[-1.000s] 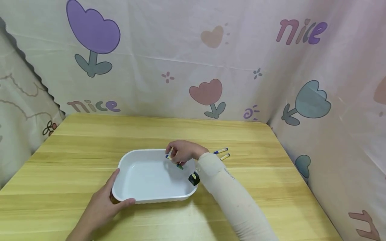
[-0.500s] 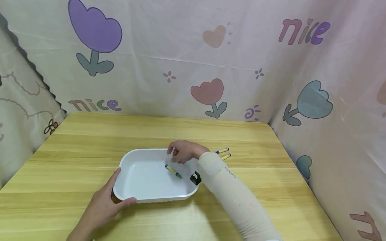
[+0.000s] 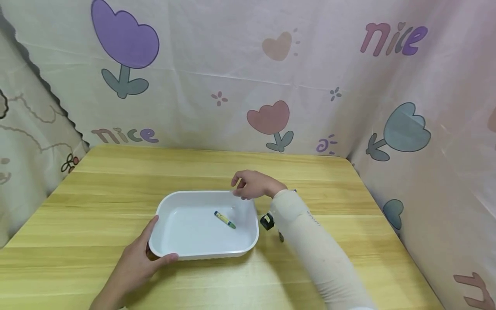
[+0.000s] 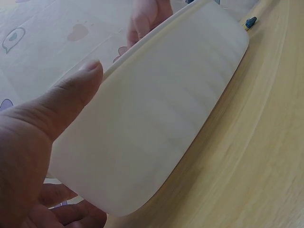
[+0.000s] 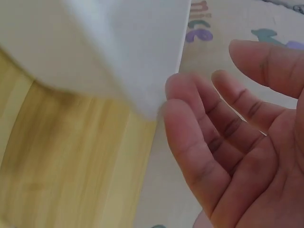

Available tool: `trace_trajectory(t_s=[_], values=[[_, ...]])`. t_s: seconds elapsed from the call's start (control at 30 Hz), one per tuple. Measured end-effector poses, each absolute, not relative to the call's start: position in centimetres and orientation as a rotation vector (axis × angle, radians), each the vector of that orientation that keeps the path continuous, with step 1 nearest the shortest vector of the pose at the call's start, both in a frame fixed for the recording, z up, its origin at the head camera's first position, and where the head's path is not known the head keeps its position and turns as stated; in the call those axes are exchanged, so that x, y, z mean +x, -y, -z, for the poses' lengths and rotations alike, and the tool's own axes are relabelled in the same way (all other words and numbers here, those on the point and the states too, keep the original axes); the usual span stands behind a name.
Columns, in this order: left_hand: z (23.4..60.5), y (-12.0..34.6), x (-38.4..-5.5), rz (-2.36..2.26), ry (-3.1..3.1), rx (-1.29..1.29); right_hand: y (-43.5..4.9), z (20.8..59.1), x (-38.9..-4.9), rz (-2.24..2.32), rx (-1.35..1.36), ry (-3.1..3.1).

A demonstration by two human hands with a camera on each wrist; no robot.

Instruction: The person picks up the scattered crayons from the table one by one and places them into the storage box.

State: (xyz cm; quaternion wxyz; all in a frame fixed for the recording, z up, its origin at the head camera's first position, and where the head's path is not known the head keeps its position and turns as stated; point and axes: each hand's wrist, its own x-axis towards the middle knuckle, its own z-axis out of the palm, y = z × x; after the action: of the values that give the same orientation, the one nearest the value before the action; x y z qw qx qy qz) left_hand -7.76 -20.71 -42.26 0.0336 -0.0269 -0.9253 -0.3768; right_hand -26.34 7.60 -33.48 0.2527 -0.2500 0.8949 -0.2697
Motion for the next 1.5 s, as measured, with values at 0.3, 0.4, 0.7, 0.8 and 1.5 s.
trace_trajectory(t_s=[0.3, 0.4, 0.7, 0.8, 1.5], values=[[42.3, 20.8, -7.7, 1.144, 2.851, -0.079, -11.8, 33.9, -27.0, 0.908, -0.580, -2.419], [42.4, 20.8, -7.6, 1.145, 2.850, -0.082, -13.3, 34.5, -27.2, 0.898, -0.534, -2.446], [42.4, 20.8, -7.6, 1.154, 2.833, -0.092, -18.2, 36.8, -28.0, 0.872, -0.354, -2.496], [42.3, 20.8, -7.7, 1.152, 2.830, -0.095, -19.5, 37.3, -28.0, 0.839, -0.346, -2.517], [42.2, 20.7, -7.8, 1.170, 2.833, -0.095, -22.0, 39.5, -28.1, 0.621, -0.275, -2.621]])
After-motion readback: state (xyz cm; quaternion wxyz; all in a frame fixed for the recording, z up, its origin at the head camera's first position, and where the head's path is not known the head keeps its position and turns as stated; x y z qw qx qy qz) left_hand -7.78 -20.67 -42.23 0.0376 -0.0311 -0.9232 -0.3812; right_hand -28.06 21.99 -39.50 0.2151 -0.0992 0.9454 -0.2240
